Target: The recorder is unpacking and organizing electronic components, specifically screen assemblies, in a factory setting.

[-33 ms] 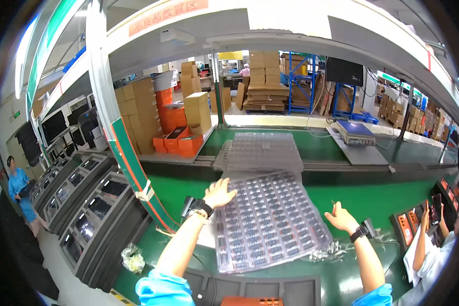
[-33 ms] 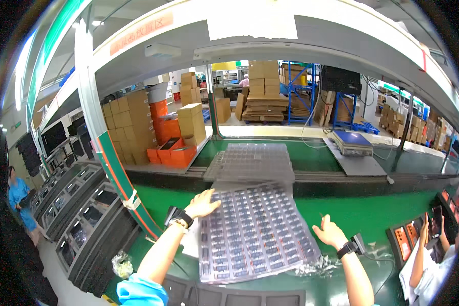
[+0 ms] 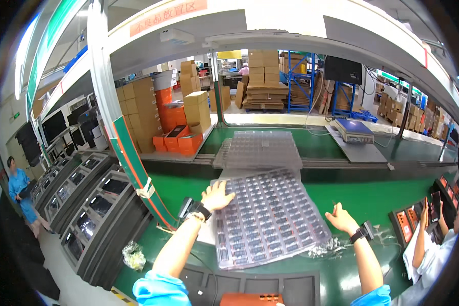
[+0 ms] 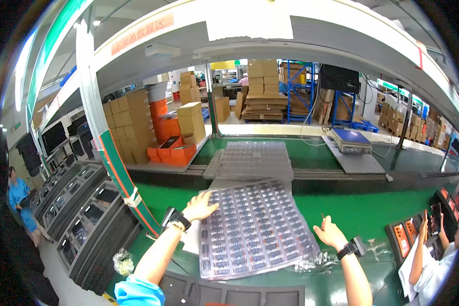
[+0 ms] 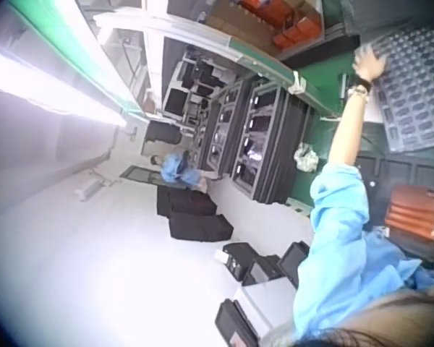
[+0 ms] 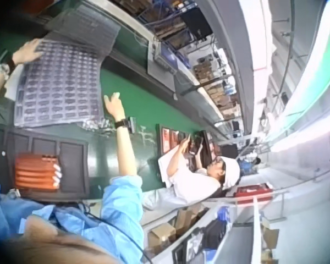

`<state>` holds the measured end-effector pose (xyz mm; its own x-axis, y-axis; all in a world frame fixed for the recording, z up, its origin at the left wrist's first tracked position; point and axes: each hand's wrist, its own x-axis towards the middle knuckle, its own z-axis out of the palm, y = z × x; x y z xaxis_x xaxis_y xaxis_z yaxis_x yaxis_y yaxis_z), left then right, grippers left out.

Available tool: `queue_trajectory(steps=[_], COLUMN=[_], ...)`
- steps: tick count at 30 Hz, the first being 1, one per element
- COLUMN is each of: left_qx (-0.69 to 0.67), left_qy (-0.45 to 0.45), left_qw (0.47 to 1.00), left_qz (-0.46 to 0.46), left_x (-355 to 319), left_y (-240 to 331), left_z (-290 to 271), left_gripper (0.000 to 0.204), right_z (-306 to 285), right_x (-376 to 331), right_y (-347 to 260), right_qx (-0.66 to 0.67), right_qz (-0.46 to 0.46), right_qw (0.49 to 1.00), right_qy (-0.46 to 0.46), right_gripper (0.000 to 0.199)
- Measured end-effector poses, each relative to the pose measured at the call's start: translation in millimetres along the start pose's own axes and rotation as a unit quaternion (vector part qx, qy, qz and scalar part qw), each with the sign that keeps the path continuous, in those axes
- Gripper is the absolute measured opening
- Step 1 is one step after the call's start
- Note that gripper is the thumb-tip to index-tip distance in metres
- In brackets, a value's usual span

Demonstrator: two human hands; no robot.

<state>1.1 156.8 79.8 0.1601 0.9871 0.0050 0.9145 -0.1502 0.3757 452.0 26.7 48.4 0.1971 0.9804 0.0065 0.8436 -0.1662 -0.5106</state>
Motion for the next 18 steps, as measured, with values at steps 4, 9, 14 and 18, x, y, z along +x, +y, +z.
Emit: queue_trajectory(steps=[4,9,14,18], left_qx=[0.019,-0.099,-0.223,-0.200], left_qy=[-0.074,-0.084,0.083,0.148], left_qw=[0.995,0.991,0.963,0.959], left_qz=[-0.057,0.025,0.128,0.133], left_x=[-88,-147,-157,-134], left_y=[-24,-52,-70,-96], left_z=[24,57,84,98], left_gripper=[0.093,0.097,0.075,0.066], right_z=[40,91,97,78], right_x=[-37,-63,-84,-111], right_y=[42,42,23,0], right_qx=[0.197,0.277,0.260,0.391], right_qz=[-0.039,-0.056,-0.046,-0.053], right_qw=[0.978,0.943,0.944,0.915], right_qy=[0.052,0.176,0.196,0.085], right_gripper=[0.033,0.027,0.026,0.024])
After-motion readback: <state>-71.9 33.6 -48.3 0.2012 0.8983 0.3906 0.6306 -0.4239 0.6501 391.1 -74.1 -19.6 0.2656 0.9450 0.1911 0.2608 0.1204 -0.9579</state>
